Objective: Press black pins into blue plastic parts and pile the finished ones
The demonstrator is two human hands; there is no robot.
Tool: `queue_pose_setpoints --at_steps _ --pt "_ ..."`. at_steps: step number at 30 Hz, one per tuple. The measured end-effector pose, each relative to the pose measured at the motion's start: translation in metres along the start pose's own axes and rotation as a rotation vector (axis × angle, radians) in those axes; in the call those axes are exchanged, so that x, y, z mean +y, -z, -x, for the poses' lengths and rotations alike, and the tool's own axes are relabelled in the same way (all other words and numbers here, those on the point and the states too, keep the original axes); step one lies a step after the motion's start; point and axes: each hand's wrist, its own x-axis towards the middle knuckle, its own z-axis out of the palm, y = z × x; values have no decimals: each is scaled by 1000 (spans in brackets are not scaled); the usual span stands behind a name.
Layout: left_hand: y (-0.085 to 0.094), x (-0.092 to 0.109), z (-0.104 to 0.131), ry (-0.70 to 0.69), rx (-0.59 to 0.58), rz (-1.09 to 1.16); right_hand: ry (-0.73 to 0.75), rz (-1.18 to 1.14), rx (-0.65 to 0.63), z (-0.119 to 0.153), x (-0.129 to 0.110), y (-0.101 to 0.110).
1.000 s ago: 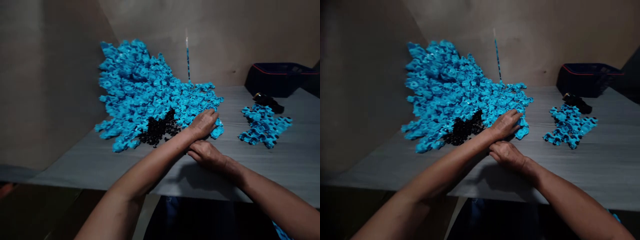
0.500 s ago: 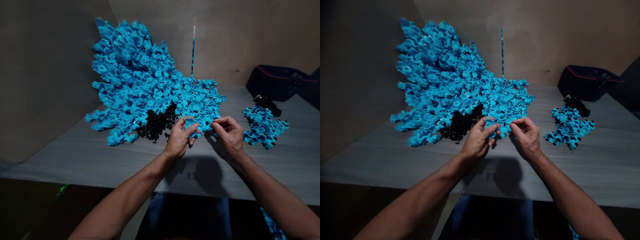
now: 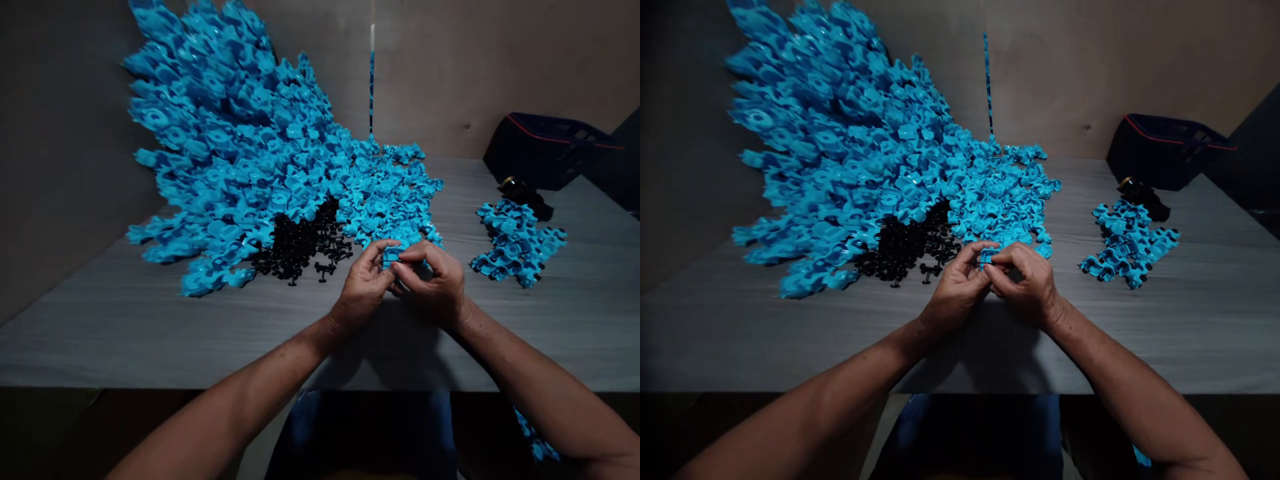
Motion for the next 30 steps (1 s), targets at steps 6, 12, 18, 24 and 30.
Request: queue_pose_setpoints --at_steps 6,12,18,24,30 --pt "0 3 2 -57 -31 -34 19 48 44 -1 -3 1" --pt "-1 5 3 -66 -43 -39 -42 50 26 -4 -4 4" --pt "0 11 8 60 -89 87 -123 -7 44 -5 -8 4" --pt "2 11 6 13 -43 18 -188 -124 40 -6 -6 1" --pt "4 7 5 -91 -38 -35 -307 -274 -22 -7 -3 2"
